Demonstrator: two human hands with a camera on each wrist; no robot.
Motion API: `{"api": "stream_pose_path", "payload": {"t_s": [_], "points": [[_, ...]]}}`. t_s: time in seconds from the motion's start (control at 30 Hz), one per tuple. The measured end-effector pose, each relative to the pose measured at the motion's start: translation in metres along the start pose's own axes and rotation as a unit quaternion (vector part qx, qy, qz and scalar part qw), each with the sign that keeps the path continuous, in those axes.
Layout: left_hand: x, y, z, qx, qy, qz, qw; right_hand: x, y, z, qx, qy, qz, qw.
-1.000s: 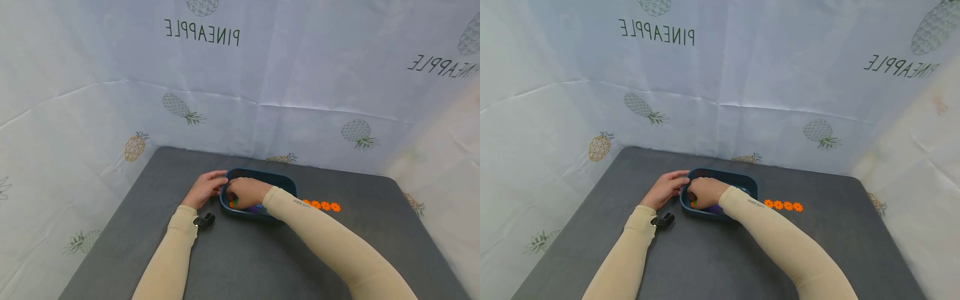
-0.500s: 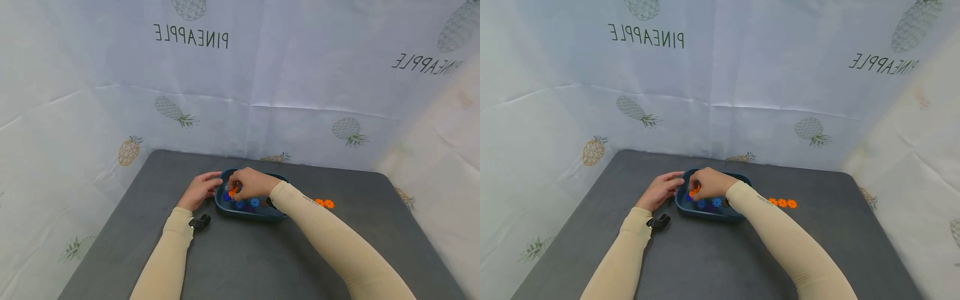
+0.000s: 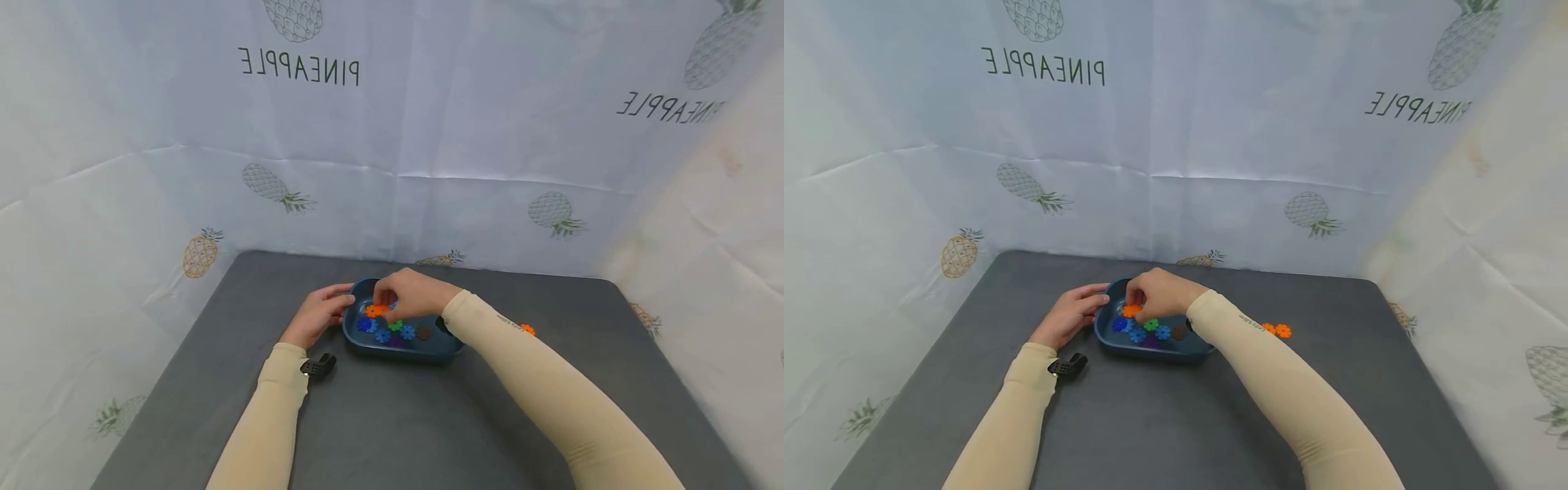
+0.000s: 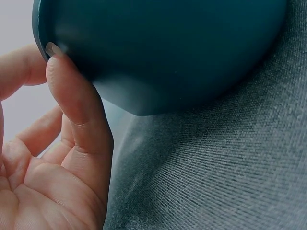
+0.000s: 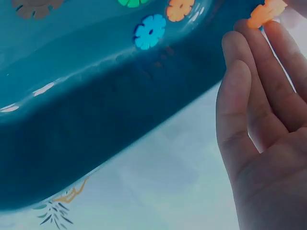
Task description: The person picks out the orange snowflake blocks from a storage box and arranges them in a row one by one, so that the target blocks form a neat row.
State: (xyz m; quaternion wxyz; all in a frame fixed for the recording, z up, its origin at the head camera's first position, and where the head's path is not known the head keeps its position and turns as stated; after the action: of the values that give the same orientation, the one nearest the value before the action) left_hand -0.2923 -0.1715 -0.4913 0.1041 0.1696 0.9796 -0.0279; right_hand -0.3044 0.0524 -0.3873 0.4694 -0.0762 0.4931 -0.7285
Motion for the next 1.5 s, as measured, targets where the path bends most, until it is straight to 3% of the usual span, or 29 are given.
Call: {"api": "stream_pose_path", "payload": {"t_s": [0.2,0.43,0.7,1.1,1.27,1.5], "points": [[0.0,-0.001,0.001,0.008,-0.001,0.0,1.0,-0.016,-0.006,-0.002,0.006,-0.006,-0.033,0.999],[-0.002,-0.005,0.005,0.002,-0.013,-0.002,0.9999,-0.04,-0.003,-0.021,0.095,-0.002,-0.103,0.99],[0.001,-0.003,0.007,0.006,-0.024,-0.006,0.9997,-0.09,0.01,-0.066,0.2,0.041,-0.2,0.958],[-0.002,0.002,0.003,0.004,-0.026,0.004,0.9996,-0.178,0.052,-0.156,0.243,0.163,-0.31,0.905],[-0.003,0.003,0.002,0.007,-0.023,0.006,0.9997,-0.207,0.068,-0.185,0.226,0.216,-0.331,0.89],[0.001,0.0,0.005,0.016,-0.026,0.008,0.9995,-0.232,0.08,-0.209,0.199,0.261,-0.331,0.884]]}}
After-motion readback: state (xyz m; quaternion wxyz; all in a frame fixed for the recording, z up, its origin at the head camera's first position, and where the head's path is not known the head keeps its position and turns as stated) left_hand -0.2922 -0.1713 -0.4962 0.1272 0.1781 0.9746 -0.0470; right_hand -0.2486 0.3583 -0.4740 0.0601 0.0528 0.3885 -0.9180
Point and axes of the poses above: each hand's wrist, its own x-axis towards the middle knuckle, its own y-axis out of the palm, z = x × y, the point moved 3 cm from there along x, towards the middle knuckle, and after that the axes turned 8 degrees about z, right-handed, at the moved point
